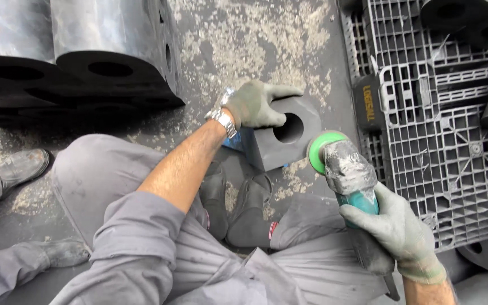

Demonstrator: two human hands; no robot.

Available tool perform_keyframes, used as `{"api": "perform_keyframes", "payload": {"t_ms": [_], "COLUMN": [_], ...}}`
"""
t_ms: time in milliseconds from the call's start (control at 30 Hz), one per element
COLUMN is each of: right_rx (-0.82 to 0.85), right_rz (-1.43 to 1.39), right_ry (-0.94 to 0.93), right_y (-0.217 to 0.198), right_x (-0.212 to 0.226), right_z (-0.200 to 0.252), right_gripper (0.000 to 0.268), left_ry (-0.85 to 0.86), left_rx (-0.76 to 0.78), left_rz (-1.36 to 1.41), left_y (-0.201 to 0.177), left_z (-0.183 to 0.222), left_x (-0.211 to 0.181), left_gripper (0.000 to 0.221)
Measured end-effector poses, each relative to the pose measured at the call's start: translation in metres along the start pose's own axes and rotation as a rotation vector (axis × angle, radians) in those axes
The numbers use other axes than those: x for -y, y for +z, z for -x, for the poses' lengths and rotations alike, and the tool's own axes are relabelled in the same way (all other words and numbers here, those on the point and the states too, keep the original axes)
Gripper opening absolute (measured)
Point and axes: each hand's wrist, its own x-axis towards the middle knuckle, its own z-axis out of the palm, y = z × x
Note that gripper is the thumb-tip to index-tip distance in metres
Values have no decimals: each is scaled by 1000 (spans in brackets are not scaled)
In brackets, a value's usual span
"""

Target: Sanding and smoothing the edges of heavy rubber components using an angle grinder.

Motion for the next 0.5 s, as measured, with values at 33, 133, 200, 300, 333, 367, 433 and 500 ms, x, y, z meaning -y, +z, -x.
{"api": "perform_keyframes", "payload": {"t_ms": [33, 133, 200, 300, 333, 367, 433, 500], "right_rx": [4, -29, -12, 16, 15, 62, 110, 150], "right_rz": [0, 96, 94, 139, 140, 74, 10, 51], "right_ry": [9, 130, 95, 189, 188, 137, 81, -29], "right_y": [2, 1, 2, 6, 11, 16, 26, 36], "right_x": [6, 18, 13, 25, 20, 15, 19, 37], "right_z": [3, 2, 2, 1, -2, -5, -8, -8], "right_gripper": [62, 59, 62, 61, 61, 59, 57, 64], "left_ry": [-3, 46, 18, -41, -40, -40, -41, -10], "left_rx": [7, 60, 62, -2, -3, -14, -29, -18], "left_rz": [6, 224, 219, 341, 342, 351, 359, 368], "left_y": [1, -2, 4, 7, 7, 9, 10, 11], "left_z": [-1, -12, -11, -12, -14, -14, -15, -17], "left_x": [0, 0, 5, 4, 5, 6, 9, 13], "left_gripper": [70, 66, 52, 37, 37, 35, 33, 33]}}
